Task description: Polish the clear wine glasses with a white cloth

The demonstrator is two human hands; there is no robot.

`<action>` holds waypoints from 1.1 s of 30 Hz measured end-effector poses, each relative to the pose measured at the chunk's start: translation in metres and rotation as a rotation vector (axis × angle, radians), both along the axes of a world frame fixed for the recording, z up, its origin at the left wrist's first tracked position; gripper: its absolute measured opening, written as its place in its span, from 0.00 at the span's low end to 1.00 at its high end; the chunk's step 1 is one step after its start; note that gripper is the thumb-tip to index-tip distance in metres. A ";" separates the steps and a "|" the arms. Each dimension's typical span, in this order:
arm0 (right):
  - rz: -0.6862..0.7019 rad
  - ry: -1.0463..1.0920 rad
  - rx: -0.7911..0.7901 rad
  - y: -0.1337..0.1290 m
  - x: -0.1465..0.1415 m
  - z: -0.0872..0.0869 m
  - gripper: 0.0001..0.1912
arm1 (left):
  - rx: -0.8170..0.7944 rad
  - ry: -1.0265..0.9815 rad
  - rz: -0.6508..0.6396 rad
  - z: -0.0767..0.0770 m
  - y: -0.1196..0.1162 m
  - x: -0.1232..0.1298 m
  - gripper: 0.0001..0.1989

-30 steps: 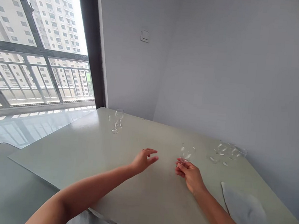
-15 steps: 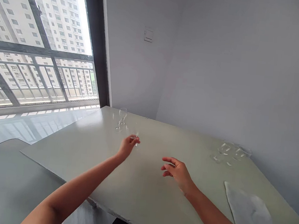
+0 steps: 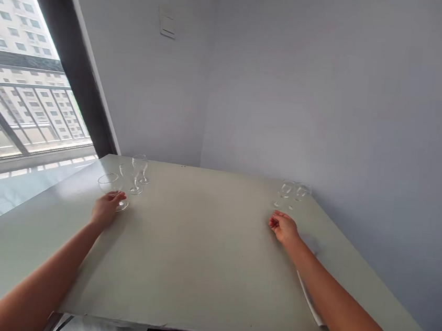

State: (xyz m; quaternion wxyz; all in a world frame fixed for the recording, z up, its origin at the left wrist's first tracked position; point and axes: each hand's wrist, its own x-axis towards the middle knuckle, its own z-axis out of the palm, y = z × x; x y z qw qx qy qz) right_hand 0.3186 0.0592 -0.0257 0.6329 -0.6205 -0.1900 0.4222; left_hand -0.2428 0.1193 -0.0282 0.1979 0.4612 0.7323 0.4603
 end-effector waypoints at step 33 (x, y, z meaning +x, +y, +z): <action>0.567 -0.219 0.197 -0.005 -0.123 0.024 0.14 | 0.147 -0.041 0.108 0.026 -0.068 0.106 0.12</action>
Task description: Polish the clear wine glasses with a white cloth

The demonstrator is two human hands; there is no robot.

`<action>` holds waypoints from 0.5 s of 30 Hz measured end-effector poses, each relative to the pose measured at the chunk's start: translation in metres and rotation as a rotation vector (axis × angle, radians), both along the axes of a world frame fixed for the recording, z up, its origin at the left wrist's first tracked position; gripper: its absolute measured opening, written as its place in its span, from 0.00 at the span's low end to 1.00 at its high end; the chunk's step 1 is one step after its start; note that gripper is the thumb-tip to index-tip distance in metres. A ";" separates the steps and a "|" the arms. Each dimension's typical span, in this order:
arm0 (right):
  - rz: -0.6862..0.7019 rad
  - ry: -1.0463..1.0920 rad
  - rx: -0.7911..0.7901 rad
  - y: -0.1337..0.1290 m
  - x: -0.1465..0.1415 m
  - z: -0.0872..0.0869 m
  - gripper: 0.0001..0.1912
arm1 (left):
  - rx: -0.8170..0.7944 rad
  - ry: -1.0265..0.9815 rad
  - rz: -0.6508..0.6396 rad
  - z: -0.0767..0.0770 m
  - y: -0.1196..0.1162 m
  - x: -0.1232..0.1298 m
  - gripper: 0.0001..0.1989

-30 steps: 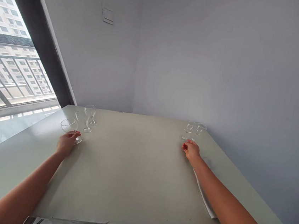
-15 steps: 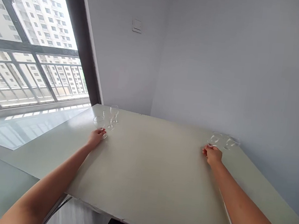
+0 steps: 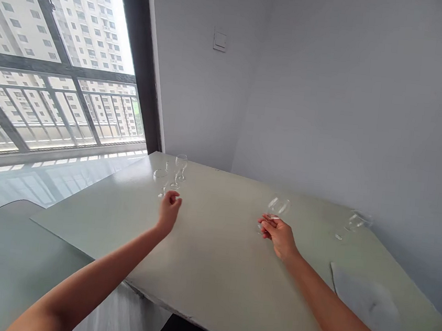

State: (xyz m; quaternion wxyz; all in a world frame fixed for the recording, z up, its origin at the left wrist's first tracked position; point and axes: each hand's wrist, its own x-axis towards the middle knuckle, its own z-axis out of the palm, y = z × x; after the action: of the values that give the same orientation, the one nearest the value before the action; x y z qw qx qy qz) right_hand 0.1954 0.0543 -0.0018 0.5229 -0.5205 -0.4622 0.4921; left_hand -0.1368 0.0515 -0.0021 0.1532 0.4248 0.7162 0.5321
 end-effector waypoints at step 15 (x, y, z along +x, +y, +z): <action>0.331 -0.225 0.083 -0.021 -0.058 0.026 0.28 | -0.079 -0.261 -0.537 -0.001 0.046 0.066 0.14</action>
State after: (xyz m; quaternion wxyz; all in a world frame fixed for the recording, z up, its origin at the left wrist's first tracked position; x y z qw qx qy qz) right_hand 0.1369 0.0335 0.0241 0.4010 -0.4669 -0.6168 0.4906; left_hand -0.0709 0.0976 -0.0029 0.3957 0.5206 0.5728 0.4944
